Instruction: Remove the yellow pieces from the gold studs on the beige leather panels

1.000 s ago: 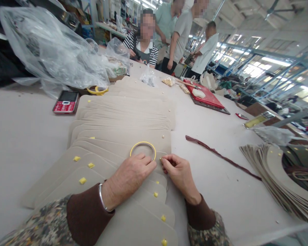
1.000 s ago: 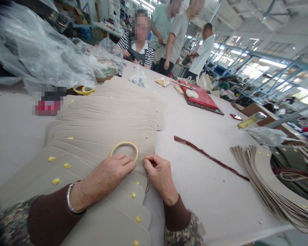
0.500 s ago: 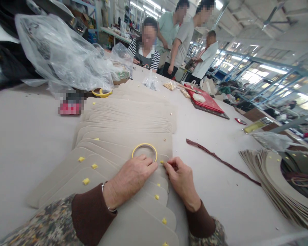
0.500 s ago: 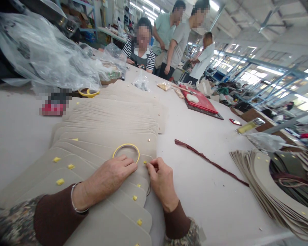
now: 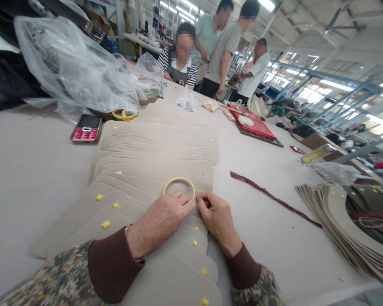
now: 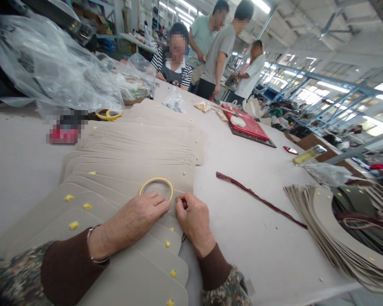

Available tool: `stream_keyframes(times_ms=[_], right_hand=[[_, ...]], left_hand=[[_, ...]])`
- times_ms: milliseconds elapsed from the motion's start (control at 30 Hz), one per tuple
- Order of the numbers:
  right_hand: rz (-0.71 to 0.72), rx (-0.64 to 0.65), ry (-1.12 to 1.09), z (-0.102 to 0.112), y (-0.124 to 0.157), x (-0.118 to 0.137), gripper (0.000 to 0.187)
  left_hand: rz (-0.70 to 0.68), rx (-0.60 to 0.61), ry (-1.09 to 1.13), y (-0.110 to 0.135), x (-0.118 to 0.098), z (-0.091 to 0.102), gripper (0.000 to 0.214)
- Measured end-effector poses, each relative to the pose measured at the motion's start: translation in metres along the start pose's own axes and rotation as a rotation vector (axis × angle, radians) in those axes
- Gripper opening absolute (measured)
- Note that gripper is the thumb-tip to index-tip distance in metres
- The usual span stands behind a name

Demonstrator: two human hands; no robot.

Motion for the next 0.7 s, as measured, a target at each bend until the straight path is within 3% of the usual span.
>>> stream_keyframes(times_ms=[233, 333, 433, 600, 700], right_hand=[[0.022, 0.286, -0.132, 0.021, 0.008, -0.003, 0.022], [0.027, 0.169, -0.249, 0.027, 0.010, 0.000, 0.018], [0.130, 0.013, -0.377, 0.029, 0.009, 0.007, 0.014], [0.367, -0.029, -0.367, 0.023, 0.008, 0.014, 0.018], [0.414, -0.049, -0.262, 0.019, 0.008, 0.014, 0.019]], left_hand=[[0.002, -0.242, 0.201, 0.006, 0.010, 0.007, 0.019], [-0.031, -0.321, 0.264, 0.008, 0.012, 0.005, 0.030], [-0.012, -0.265, 0.237, 0.008, 0.010, 0.001, 0.042], [-0.002, -0.212, 0.185, 0.006, 0.006, -0.003, 0.037], [-0.011, -0.180, 0.230, 0.005, 0.004, -0.003, 0.030]])
Point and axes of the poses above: each hand's wrist, its own y-axis away from the middle knuckle, its own z-axis out of the back of the hand, x = y × z, the point moved 1 cm from there along -y, towards the middle knuckle
